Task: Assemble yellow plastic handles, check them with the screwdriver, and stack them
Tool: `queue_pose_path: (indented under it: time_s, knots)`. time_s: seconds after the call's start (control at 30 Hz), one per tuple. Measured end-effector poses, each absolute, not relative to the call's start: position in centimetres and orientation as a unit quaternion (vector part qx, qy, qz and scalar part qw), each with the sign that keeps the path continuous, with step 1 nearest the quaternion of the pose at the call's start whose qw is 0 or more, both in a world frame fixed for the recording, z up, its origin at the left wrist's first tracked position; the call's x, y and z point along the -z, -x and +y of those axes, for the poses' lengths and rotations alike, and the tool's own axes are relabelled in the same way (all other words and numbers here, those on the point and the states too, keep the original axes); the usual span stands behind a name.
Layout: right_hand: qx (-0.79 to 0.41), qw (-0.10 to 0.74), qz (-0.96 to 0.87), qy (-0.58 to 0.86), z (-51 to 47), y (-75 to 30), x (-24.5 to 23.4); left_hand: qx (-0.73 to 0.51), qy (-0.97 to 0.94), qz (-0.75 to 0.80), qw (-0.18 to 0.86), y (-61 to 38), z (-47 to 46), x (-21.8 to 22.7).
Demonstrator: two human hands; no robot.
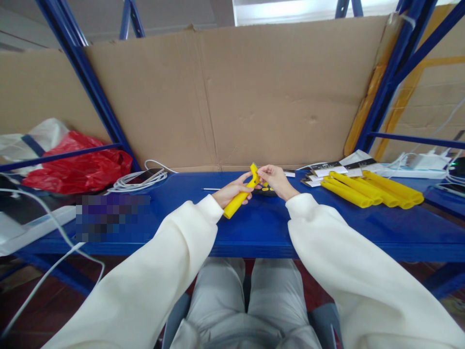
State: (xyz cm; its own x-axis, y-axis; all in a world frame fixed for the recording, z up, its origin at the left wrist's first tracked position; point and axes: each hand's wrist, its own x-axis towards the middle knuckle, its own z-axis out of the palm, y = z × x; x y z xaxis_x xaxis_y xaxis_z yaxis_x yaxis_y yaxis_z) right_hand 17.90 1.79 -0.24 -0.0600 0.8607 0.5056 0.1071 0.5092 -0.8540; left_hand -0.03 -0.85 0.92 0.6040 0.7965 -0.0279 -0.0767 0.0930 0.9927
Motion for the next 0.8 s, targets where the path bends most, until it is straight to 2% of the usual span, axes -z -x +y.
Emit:
queue_pose_path:
  time_s: [0.8]
  knots:
    - [-0.286,0.607,-0.623,0.402,1.91,-18.26,0.02,-0.333,-0.584,0.260,0.693,0.07,-1.05,-1.02]
